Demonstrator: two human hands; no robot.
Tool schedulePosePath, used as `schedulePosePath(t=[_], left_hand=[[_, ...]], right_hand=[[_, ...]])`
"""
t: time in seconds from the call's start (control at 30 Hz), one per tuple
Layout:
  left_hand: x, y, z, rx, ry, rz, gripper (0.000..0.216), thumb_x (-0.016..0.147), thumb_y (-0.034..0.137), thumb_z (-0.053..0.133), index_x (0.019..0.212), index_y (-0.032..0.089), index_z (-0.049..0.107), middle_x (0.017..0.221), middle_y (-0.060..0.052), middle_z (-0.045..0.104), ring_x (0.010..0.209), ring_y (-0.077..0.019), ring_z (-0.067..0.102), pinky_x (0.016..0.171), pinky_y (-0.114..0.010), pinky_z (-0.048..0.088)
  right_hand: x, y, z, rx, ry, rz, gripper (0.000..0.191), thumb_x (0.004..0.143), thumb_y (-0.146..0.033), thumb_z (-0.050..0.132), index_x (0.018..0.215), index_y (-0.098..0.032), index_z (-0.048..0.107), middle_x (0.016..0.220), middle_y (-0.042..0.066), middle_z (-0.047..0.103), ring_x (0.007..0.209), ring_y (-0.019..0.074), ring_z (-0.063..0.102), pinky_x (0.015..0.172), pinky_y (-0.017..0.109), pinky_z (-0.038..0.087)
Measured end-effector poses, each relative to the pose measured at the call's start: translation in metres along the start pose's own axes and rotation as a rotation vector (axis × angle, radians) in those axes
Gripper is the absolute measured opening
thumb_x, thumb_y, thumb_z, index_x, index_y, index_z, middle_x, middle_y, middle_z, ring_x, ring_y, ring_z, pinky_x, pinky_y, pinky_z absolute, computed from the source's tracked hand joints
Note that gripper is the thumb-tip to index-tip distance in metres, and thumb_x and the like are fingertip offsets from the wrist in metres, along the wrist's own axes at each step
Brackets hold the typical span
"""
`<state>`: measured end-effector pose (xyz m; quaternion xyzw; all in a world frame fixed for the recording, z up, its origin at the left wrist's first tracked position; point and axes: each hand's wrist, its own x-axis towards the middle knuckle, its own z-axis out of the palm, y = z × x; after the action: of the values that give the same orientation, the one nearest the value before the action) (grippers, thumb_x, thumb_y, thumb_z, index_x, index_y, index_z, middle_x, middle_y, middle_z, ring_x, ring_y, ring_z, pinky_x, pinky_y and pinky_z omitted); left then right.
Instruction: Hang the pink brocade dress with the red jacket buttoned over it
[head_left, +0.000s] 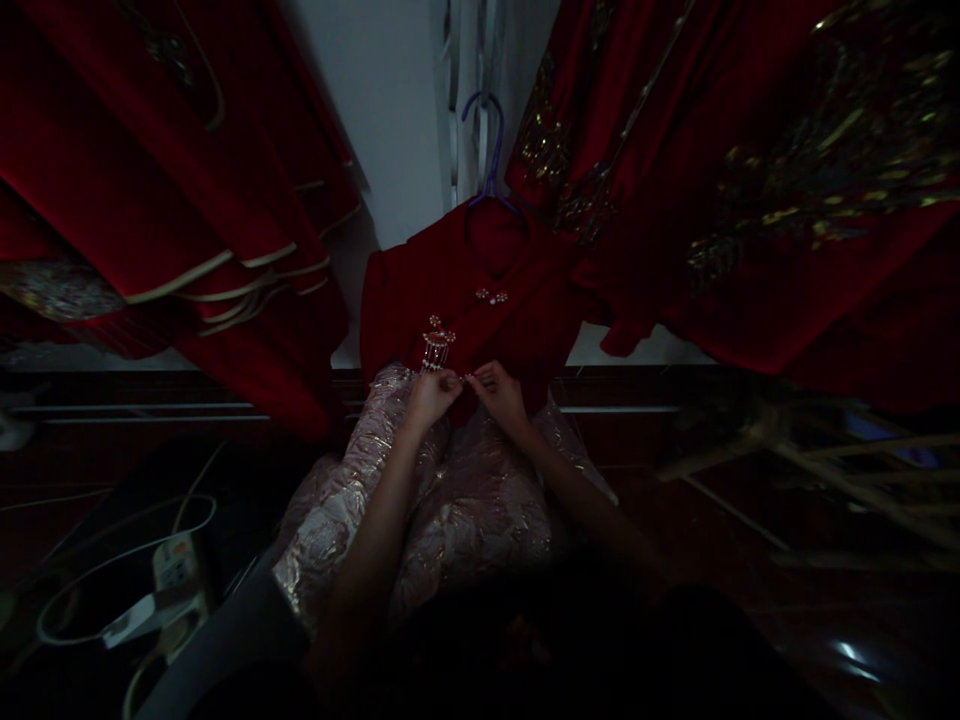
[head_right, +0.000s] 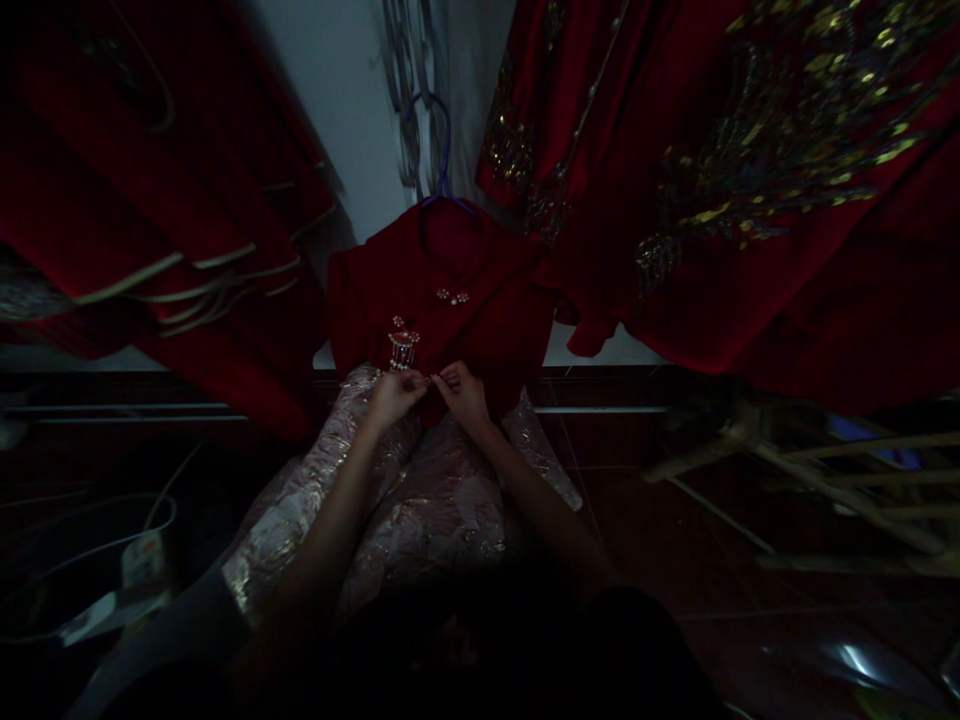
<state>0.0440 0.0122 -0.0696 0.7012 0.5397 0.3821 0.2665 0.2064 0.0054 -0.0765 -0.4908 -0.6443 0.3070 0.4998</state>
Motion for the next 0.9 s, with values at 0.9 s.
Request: schedulePosePath(t=[0.9], left_hand=[[-0.005, 0.008, -0.007, 0.162, 0.088, 0.031, 0.013, 0.075, 0.022, 0.062, 0.089, 0.021, 0.064, 0.083, 0.000, 0.069, 0.073, -0.0141, 0.062, 0.069, -0.025, 0.046]], right_hand=[[0.023, -0.021, -0.035, -0.125, 0.124, -0.057, 0.015, 0.086, -0.030, 0.050, 0.093, -0.019, 0.058, 0.083, 0.003, 0.066, 0.069, 0.0131, 0.062, 0.065, 0.026, 0.052]])
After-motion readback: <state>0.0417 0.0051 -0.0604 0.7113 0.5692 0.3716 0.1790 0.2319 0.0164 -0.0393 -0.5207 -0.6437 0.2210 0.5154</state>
